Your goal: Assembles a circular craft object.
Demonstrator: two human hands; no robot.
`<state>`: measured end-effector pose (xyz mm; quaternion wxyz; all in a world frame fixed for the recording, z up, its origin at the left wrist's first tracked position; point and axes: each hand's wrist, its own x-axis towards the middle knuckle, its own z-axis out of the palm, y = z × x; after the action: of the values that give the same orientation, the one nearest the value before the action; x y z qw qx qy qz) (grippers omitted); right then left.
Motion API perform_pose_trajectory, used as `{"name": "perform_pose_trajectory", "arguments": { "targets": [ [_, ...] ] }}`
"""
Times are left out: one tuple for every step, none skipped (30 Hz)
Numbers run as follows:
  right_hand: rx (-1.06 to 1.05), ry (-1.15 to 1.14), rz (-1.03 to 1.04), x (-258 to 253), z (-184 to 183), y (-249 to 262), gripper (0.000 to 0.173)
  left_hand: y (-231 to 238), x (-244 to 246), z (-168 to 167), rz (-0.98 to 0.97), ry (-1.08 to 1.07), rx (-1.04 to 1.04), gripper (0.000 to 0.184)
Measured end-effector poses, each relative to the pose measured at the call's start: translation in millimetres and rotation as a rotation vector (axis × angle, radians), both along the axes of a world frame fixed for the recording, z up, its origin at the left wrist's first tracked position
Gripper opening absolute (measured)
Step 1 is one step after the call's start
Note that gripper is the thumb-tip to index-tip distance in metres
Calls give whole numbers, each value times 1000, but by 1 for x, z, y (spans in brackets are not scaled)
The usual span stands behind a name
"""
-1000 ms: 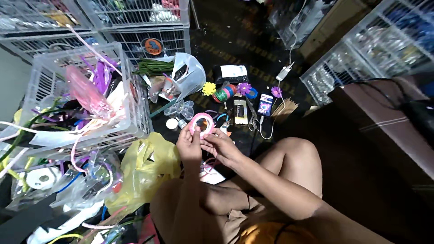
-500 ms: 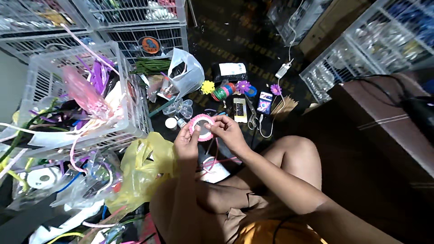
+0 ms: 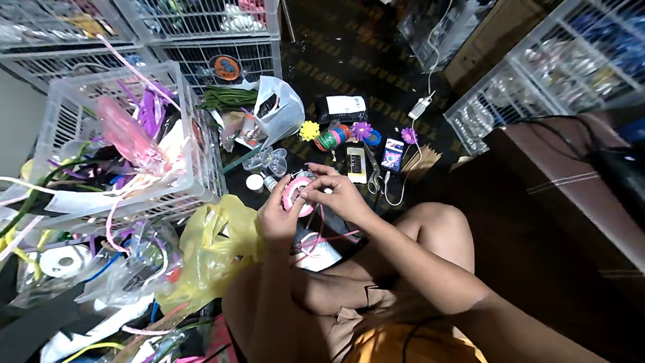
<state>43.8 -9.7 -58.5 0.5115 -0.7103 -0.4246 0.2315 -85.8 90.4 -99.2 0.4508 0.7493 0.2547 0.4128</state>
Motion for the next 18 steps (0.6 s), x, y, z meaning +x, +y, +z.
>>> {"name": "perform_pose_trajectory", "arguments": {
  "targets": [
    [-38,-3,2,0,3,2,14,-1,0,-2,5,28,108,49],
    [-69,-5,14,-1,5,4,17,-2,0,-3,7,47,210,47],
    [-83,-6,27,-1,8,6,18,-2,0,-4,7,61,279,45],
    [-72,5,33,1,11,7,18,-3,0,-3,7,78,295,43],
    [-27,20,29,5,14,6,16,-2,-1,0,4,95,243,43],
    [49,48,9,15,17,5,14,0,-3,3,2,106,131,44],
    [141,93,-31,28,20,1,13,3,-5,6,9,100,-20,47],
    [223,154,-89,42,24,-3,16,7,-7,6,33,68,-177,48],
    [274,221,-171,57,24,-10,22,12,-9,5,65,-8,-333,46],
    [288,257,-283,69,20,-15,27,16,-10,5,98,-108,-469,41],
    [231,235,-388,80,11,-22,32,20,-10,5,120,-205,-578,36],
    [90,170,-455,86,-2,-30,39,22,-10,6,132,-278,-653,31],
    [-108,79,-459,88,-21,-40,48,22,-9,8,140,-313,-694,27],
    [-319,0,-401,86,-43,-49,53,21,-8,10,138,-327,-719,25],
    [-505,-34,-318,85,-67,-51,51,19,-8,12,118,-334,-740,25],
    [-657,-46,-243,82,-89,-47,49,17,-8,14,78,-343,-777,26],
    [-768,-67,-203,76,-109,-40,53,15,-8,15,32,-360,-831,26],
    [-848,-97,-191,69,-124,-32,60,12,-8,15,0,-373,-882,25]
  ]
}}
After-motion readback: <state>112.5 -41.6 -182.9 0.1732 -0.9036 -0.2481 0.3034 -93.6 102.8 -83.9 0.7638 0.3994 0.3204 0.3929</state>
